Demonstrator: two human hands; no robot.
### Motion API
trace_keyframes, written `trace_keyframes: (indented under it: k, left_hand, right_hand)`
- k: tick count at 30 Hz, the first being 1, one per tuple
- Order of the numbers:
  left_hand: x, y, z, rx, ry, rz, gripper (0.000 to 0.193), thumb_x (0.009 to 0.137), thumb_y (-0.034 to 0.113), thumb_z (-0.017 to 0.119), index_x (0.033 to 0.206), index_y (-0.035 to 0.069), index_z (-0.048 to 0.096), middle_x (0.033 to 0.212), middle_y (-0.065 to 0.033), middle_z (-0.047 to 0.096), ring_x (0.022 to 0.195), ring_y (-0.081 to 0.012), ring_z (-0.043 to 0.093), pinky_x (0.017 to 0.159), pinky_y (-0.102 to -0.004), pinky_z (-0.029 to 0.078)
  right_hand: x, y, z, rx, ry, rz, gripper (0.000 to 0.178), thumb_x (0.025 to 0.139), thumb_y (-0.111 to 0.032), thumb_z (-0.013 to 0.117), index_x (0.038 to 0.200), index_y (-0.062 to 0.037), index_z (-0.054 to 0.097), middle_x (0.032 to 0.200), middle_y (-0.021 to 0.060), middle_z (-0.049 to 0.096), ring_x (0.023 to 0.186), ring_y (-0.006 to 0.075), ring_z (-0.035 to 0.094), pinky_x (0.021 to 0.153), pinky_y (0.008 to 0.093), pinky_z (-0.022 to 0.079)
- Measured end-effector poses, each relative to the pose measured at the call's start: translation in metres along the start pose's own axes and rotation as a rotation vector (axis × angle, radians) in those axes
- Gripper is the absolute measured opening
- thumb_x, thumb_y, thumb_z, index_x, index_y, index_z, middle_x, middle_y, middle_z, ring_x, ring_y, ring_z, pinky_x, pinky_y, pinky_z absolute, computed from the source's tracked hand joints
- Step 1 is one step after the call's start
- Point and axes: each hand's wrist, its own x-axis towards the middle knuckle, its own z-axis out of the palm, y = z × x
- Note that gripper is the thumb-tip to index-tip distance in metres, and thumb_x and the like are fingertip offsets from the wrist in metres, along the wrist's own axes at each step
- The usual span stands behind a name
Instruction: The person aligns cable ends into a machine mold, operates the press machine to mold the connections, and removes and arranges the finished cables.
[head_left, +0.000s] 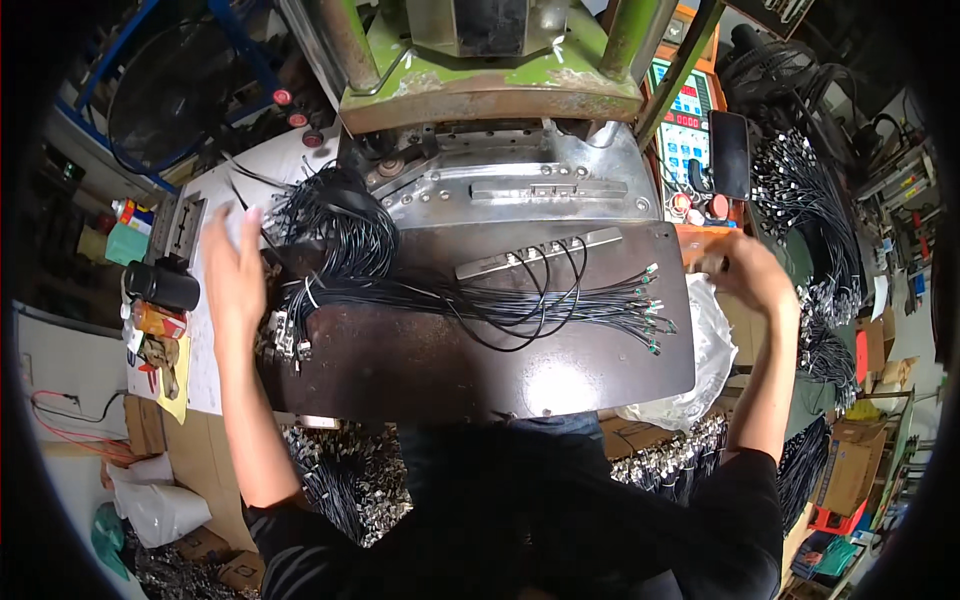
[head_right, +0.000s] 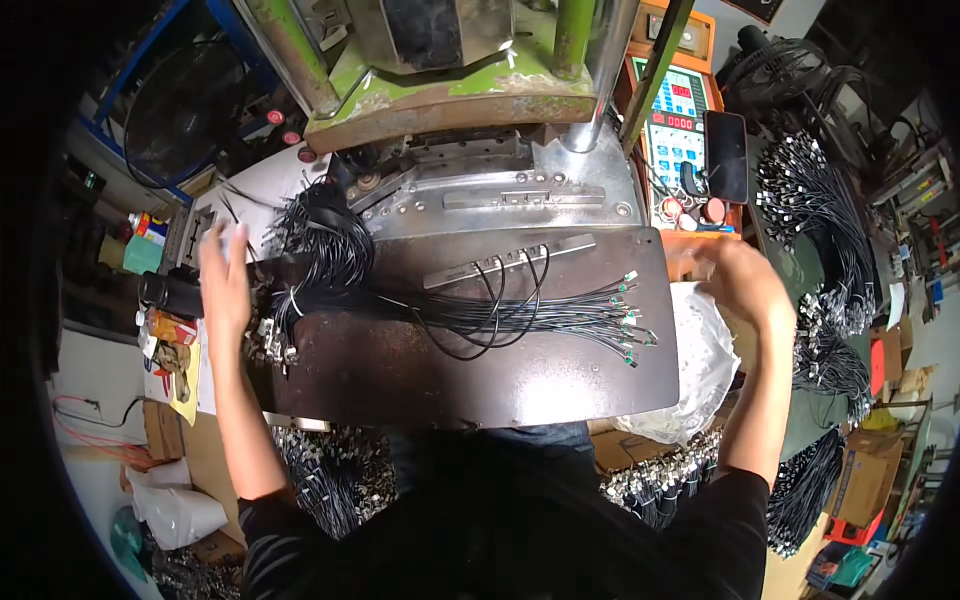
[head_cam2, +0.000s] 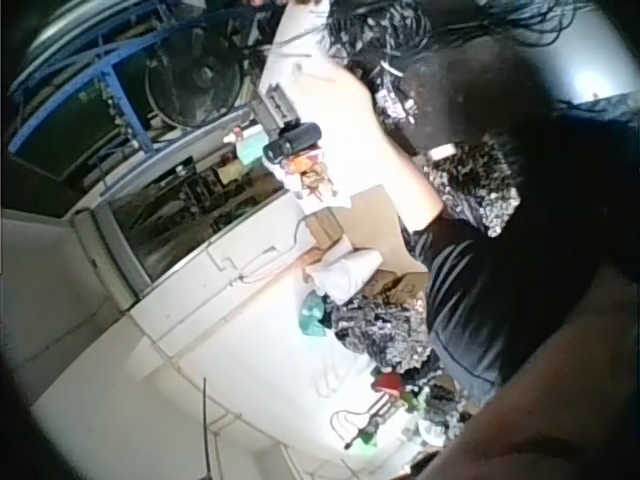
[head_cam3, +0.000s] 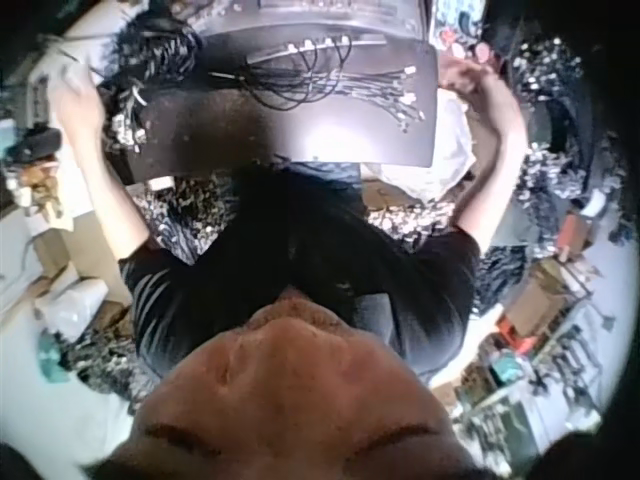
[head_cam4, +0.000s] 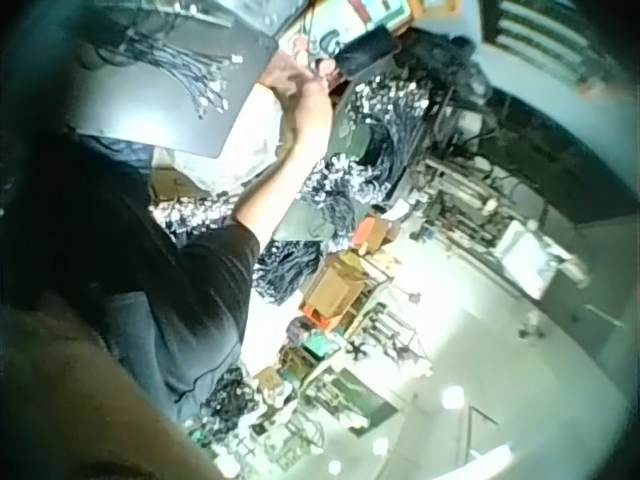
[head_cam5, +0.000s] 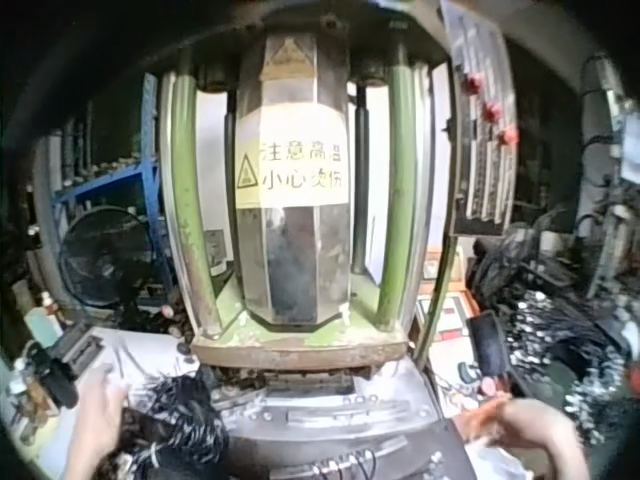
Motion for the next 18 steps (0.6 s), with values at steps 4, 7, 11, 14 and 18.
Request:
trace_keyframes:
  k: [4,7,11,14,18]
  left_hand:
    - [-0.018,0.001,0.032,0.231,-0.030,0.392,0.044,0.098,0.024,0.074,0.138,0.006,0.066,0.150,-0.0180,0.059,0.144,-0.0381,0.052,0.123,-0.0498,0.037]
    - [-0.033,0.010,0.063,0.406,-0.273,0.535,0.044,0.095,0.020,0.075,0.137,0.009,0.066,0.152,-0.0156,0.058,0.149,-0.0380,0.047,0.125,-0.0534,0.033]
    - [-0.030,0.005,0.083,0.417,-0.171,0.534,0.039,0.095,0.016,0.072,0.133,0.008,0.068,0.150,-0.0151,0.059,0.145,-0.0372,0.049,0.124,-0.0535,0.035]
    - [-0.024,0.011,0.093,0.169,-0.118,0.474,0.033,0.097,0.014,0.069,0.128,0.007,0.071,0.144,-0.0145,0.063,0.135,-0.0359,0.057,0.119,-0.0503,0.040]
    - [-0.027,0.079,0.102,-0.211,-0.377,0.477,0.028,0.097,0.018,0.072,0.123,0.008,0.072,0.126,-0.0121,0.068,0.115,-0.0311,0.063,0.096,-0.0389,0.053]
  right_hand:
    - [-0.020,-0.006,0.028,-0.198,0.082,-0.124,0.028,0.094,-0.011,0.073,0.119,0.0012,0.073,0.103,0.0099,0.070,0.090,0.0281,0.067,0.082,0.0368,0.055]
    - [0.012,-0.047,0.081,-0.150,0.019,-0.467,0.029,0.097,-0.016,0.073,0.121,0.0001,0.070,0.115,0.0108,0.065,0.102,0.0316,0.065,0.093,0.0419,0.052]
    - [0.013,-0.049,0.092,-0.215,-0.007,-0.567,0.028,0.096,-0.013,0.073,0.120,0.0004,0.069,0.118,0.0107,0.064,0.103,0.0290,0.063,0.094,0.0402,0.051]
    - [0.021,-0.053,0.097,-0.279,0.002,-0.587,0.026,0.096,-0.011,0.072,0.119,0.0009,0.070,0.117,0.0110,0.066,0.101,0.0266,0.062,0.095,0.0385,0.049]
    - [0.045,-0.074,0.083,-0.069,-0.454,-0.249,0.020,0.097,-0.014,0.073,0.111,-0.0011,0.072,0.102,0.0087,0.068,0.085,0.0213,0.060,0.080,0.0342,0.049]
